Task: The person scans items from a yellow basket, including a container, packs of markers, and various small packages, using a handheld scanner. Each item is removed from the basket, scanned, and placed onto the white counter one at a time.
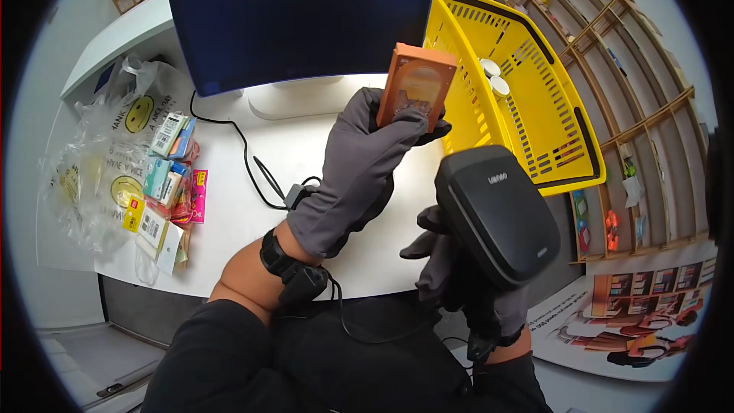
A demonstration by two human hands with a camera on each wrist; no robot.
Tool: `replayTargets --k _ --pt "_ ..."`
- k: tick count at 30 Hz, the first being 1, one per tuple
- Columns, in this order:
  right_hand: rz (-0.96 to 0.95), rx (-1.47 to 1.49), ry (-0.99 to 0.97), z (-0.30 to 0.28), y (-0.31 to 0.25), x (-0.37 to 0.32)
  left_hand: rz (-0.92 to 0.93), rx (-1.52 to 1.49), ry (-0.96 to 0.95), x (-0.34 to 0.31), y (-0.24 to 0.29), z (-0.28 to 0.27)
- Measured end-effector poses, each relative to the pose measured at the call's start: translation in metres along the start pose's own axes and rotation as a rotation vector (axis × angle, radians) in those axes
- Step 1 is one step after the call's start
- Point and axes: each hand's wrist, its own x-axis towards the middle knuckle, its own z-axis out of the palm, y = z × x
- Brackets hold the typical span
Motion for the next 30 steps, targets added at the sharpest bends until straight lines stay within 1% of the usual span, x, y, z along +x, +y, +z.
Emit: replayTargets --k 2,3,5,6,9,10,11,13,14,15,16,17,18,19,20,21,22,23,25,26,27,28,30 --pt "-0.089 0.071 -0.006 0.004 0.011 0.008 -0.004 -0.017 0.011 -0.001 -0.001 -0.001" --pt "-0.134 0.107 -0.014 0.005 0.013 0.01 -0.011 0.051 0.02 -0.001 -0.001 -0.003" --pt "-0.113 0.093 -0.021 0.006 0.012 0.014 -0.025 0.191 0.04 0.0 -0.001 -0.004" --pt "-0.094 0.085 -0.019 0.006 0.011 0.014 -0.02 0.192 0.052 0.0 -0.001 -0.002" --pt "-0.063 0.081 -0.046 0.004 0.015 0.004 0.004 0.12 -0.028 -0.003 0.0 -0.002" --pt "-0.066 0.073 -0.047 0.002 0.02 -0.001 0.025 0.189 -0.024 -0.003 -0.003 -0.005" --pt "-0.052 0.096 -0.115 -0.005 0.03 -0.006 0.045 0.261 -0.01 -0.001 -0.006 -0.007" --pt "0.015 0.104 -0.107 -0.033 0.065 -0.021 0.185 0.072 -0.019 -0.006 0.002 0.0" --pt "0.044 0.098 -0.09 -0.047 0.079 -0.025 0.208 0.099 0.016 -0.009 0.012 -0.001" --pt "0.07 0.088 -0.065 -0.064 0.094 -0.026 0.278 0.088 -0.007 -0.01 0.022 -0.001" --pt "0.073 0.096 -0.095 -0.074 0.104 -0.026 0.342 0.075 -0.037 -0.011 0.03 0.0" --pt "0.098 0.027 -0.088 -0.082 0.113 -0.028 0.396 0.058 -0.069 -0.014 0.036 0.003" --pt "0.119 -0.04 -0.081 -0.091 0.122 -0.027 0.399 0.075 -0.052 -0.019 0.044 0.005" --pt "0.13 -0.028 -0.096 -0.1 0.131 -0.025 0.457 0.032 -0.063 -0.027 0.056 0.007" --pt "0.195 -0.021 -0.093 -0.111 0.139 -0.024 0.512 -0.012 -0.074 -0.036 0.068 0.007" --pt "0.261 -0.016 -0.088 -0.121 0.146 -0.023 0.504 -0.002 -0.06 -0.046 0.08 0.006" --pt "0.326 -0.014 -0.081 -0.128 0.155 -0.023 0.482 0.114 -0.068 -0.057 0.094 0.004" --pt "0.34 -0.006 -0.086 -0.131 0.165 -0.022 0.455 0.228 -0.078 -0.066 0.107 0.0" --pt "0.043 -0.048 0.22 -0.133 0.188 -0.021 0.586 0.398 -0.117 -0.081 0.133 -0.016" --pt "-0.11 -0.066 0.376 -0.133 0.197 -0.022 0.583 0.551 -0.115 -0.087 0.153 -0.03" --pt "-0.098 -0.048 0.378 -0.137 0.205 -0.025 0.579 0.706 -0.12 -0.093 0.176 -0.043" --pt "-0.098 -0.023 0.303 -0.146 0.212 -0.028 0.563 0.72 -0.124 -0.102 0.197 -0.052" --pt "-0.096 0.027 0.15 -0.162 0.227 -0.035 0.455 0.993 0.227 -0.12 0.233 -0.067"
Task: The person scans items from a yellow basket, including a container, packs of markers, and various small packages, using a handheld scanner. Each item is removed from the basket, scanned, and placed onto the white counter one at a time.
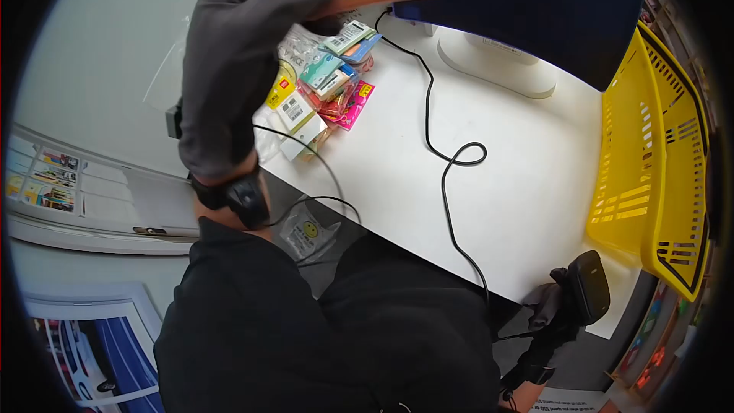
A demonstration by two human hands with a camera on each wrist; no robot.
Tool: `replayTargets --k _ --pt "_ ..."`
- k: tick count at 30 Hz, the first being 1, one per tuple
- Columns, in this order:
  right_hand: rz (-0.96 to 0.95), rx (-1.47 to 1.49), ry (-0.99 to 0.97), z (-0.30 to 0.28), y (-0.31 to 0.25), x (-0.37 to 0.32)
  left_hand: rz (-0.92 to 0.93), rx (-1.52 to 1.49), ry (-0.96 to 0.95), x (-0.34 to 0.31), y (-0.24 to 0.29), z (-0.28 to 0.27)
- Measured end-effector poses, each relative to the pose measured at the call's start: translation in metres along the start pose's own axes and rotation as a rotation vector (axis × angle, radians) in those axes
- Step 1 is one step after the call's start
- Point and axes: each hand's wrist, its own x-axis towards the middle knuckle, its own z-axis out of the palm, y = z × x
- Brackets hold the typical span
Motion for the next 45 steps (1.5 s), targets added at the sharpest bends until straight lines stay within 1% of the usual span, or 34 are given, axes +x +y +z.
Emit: replayTargets --k 1,3,4,6,7,8,9,10,15,16,17,18,19,20,21,22,23,24,25,27,28,29,30,31,33,34,36,37,38,40,41,42,44,45 --pt "0.007 0.014 0.002 0.001 0.001 0.001 -0.094 0.17 0.098 0.003 0.002 -0.017" --pt "-0.068 -0.361 -0.066 0.005 -0.004 0.013 -0.2 0.374 0.063 0.012 -0.009 -0.038" --pt "-0.108 -0.553 -0.099 0.006 -0.005 0.016 -0.199 0.378 0.059 0.012 -0.02 -0.051" --pt "-0.106 -0.592 -0.134 -0.003 0.002 0.019 -0.513 0.476 -0.001 0.008 -0.047 -0.075" --pt "-0.097 -0.637 -0.173 -0.008 0.005 0.019 -0.513 0.476 -0.008 0.006 -0.058 -0.082" --pt "-0.09 -0.682 -0.208 -0.012 0.007 0.018 -0.582 0.46 -0.013 0.005 -0.07 -0.089" --pt "-0.085 -0.685 -0.201 -0.006 -0.001 0.016 -0.654 0.441 -0.018 0.004 -0.079 -0.092" --pt "-0.008 -0.539 -0.202 -0.002 -0.007 0.013 -0.726 0.423 -0.023 0.003 -0.087 -0.095" --pt "0.343 0.199 -0.201 0.033 -0.048 0.005 -0.791 0.472 -0.038 0.003 -0.107 -0.093" --pt "0.408 0.351 -0.201 0.036 -0.051 0.007 -0.807 0.543 -0.038 0.005 -0.108 -0.093" --pt "0.408 0.353 -0.198 0.036 -0.05 0.008 -0.823 0.616 -0.04 0.006 -0.108 -0.092" --pt "0.343 0.381 -0.239 0.037 -0.047 0.01 -0.84 0.69 -0.042 0.007 -0.109 -0.091" --pt "0.278 0.409 -0.28 0.037 -0.043 0.011 -0.842 0.691 -0.043 0.008 -0.11 -0.091" --pt "0.21 0.436 -0.322 0.037 -0.042 0.011 -0.796 0.9 -0.039 0.01 -0.11 -0.091" --pt "0.21 0.438 -0.321 0.034 -0.043 0.011 -0.742 1.107 -0.034 0.012 -0.111 -0.091" --pt "0.224 0.343 -0.361 0.028 -0.046 0.011 -0.68 1.312 -0.029 0.014 -0.11 -0.09" --pt "0.239 0.248 -0.4 0.023 -0.05 0.009 -0.677 1.314 -0.031 0.016 -0.104 -0.087" --pt "0.255 0.151 -0.435 0.019 -0.052 0.008 -0.589 1.36 0.06 0.019 -0.09 -0.081" --pt "0.257 0.153 -0.425 0.021 -0.048 0.009 -0.496 1.399 0.146 0.023 -0.075 -0.072" --pt "0.227 0.398 -0.508 0.031 -0.04 0.012 -0.287 1.265 0.196 0.031 -0.04 -0.045" --pt "0.182 0.512 -0.507 0.027 -0.039 0.009 -0.164 1.124 0.219 0.033 -0.03 -0.037" --pt "0.232 0.551 -0.432 0.032 -0.05 0.005 -0.046 0.962 0.233 0.035 -0.021 -0.017" --pt "0.276 0.596 -0.357 0.039 -0.063 0.004 0.049 0.902 0.189 0.036 -0.011 0.011" --pt "0.231 0.586 -0.269 0.037 -0.068 0.004 0.147 0.841 0.157 0.036 0.001 0.038" --pt "0.244 0.385 -0.446 0.031 -0.071 0.01 0.382 0.856 -0.022 0.035 0.014 0.08" --pt "0.214 0.384 -0.402 0.027 -0.076 0.014 0.419 0.821 -0.044 0.047 0.02 0.104" --pt "0.203 0.186 -0.592 0.022 -0.089 0.021 0.417 0.541 -0.596 0.055 0.037 0.146" --pt "0.186 0.095 -0.681 0.019 -0.091 0.026 0.513 0.504 -0.683 0.071 0.043 0.182" --pt "0.172 0.103 -0.672 0.022 -0.088 0.035 0.587 0.466 -0.757 0.09 0.043 0.215" --pt "-0.541 0.397 -0.771 0.031 -0.072 0.057 0.68 0.545 -0.823 0.117 0.048 0.272" --pt "-0.9 0.535 -0.8 0.03 -0.067 0.062 0.67 0.58 -0.877 0.129 0.048 0.303" --pt "-0.907 0.538 -0.795 0.025 -0.068 0.059 0.658 0.614 -0.931 0.139 0.047 0.336" --pt "-0.25 0.496 -0.908 0.015 -0.072 0.046 0.605 0.782 -0.988 0.15 0.038 0.401" --pt "0.08 0.463 -0.941 0.01 -0.075 0.043 0.492 0.935 -1.078 0.151 0.034 0.433"
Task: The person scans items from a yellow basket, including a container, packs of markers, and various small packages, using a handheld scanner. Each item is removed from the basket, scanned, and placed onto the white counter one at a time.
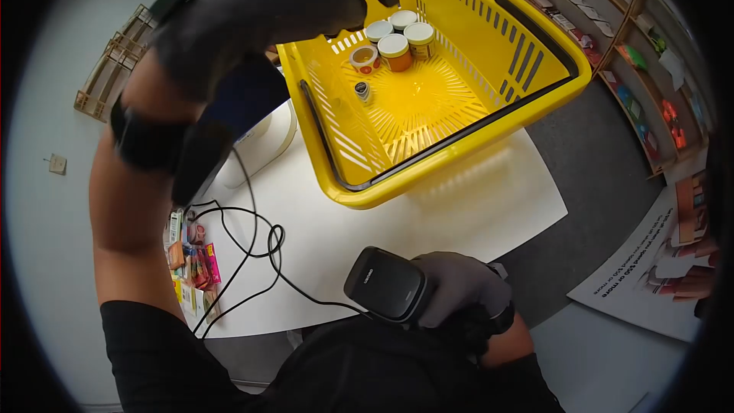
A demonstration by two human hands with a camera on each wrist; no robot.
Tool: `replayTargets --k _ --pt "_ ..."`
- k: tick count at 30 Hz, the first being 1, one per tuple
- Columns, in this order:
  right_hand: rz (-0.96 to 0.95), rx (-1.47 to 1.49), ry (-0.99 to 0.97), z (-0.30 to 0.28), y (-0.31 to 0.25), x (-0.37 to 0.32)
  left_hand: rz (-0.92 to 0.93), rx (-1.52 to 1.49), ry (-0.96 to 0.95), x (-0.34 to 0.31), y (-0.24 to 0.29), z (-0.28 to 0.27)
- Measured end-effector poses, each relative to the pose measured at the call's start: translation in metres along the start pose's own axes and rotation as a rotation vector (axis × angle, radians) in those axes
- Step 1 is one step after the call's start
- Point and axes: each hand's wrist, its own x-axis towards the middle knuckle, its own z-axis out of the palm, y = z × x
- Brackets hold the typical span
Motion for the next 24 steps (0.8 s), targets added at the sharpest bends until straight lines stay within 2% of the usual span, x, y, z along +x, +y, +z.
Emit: replayTargets --k 1,3,4,5,6,8,12,14,16,19,23,24 --pt "-0.008 -0.002 -0.003 0.0 -0.004 -0.002 -0.099 0.057 -0.163 0.025 0.003 0.007" --pt "0.187 0.009 0.032 0.003 -0.011 0.0 -0.081 -0.167 -0.435 0.072 -0.031 0.038" --pt "0.284 0.015 0.046 0.004 -0.013 0.002 -0.191 -0.052 -0.598 0.086 -0.026 0.051" --pt "0.272 0.013 0.035 0.004 -0.015 0.003 -0.306 0.069 -0.755 0.101 -0.02 0.063" --pt "0.273 -0.005 0.035 0.004 -0.018 0.004 -0.315 0.083 -0.753 0.114 -0.029 0.082" --pt "0.293 -0.031 0.036 0.004 -0.02 0.003 -0.543 0.109 -1.119 0.127 -0.054 0.127" --pt "0.303 -0.058 0.043 0.005 -0.024 0.0 -0.649 0.005 -1.132 0.131 -0.076 0.172" --pt "0.311 -0.081 0.053 0.005 -0.026 0.0 -0.62 0.039 -1.2 0.136 -0.104 0.211" --pt "0.349 -0.133 0.081 0.005 -0.026 -0.002 -0.555 0.092 -1.325 0.15 -0.119 0.238" --pt "0.293 -0.179 0.082 0.007 -0.021 -0.005 -0.389 0.28 -1.344 0.151 -0.083 0.229" --pt "0.283 -0.185 0.125 0.012 -0.026 -0.009 -0.263 0.361 -1.316 0.151 -0.095 0.235" --pt "0.294 -0.162 0.137 0.014 -0.027 -0.009 -0.093 0.395 -1.312 0.147 -0.087 0.223"
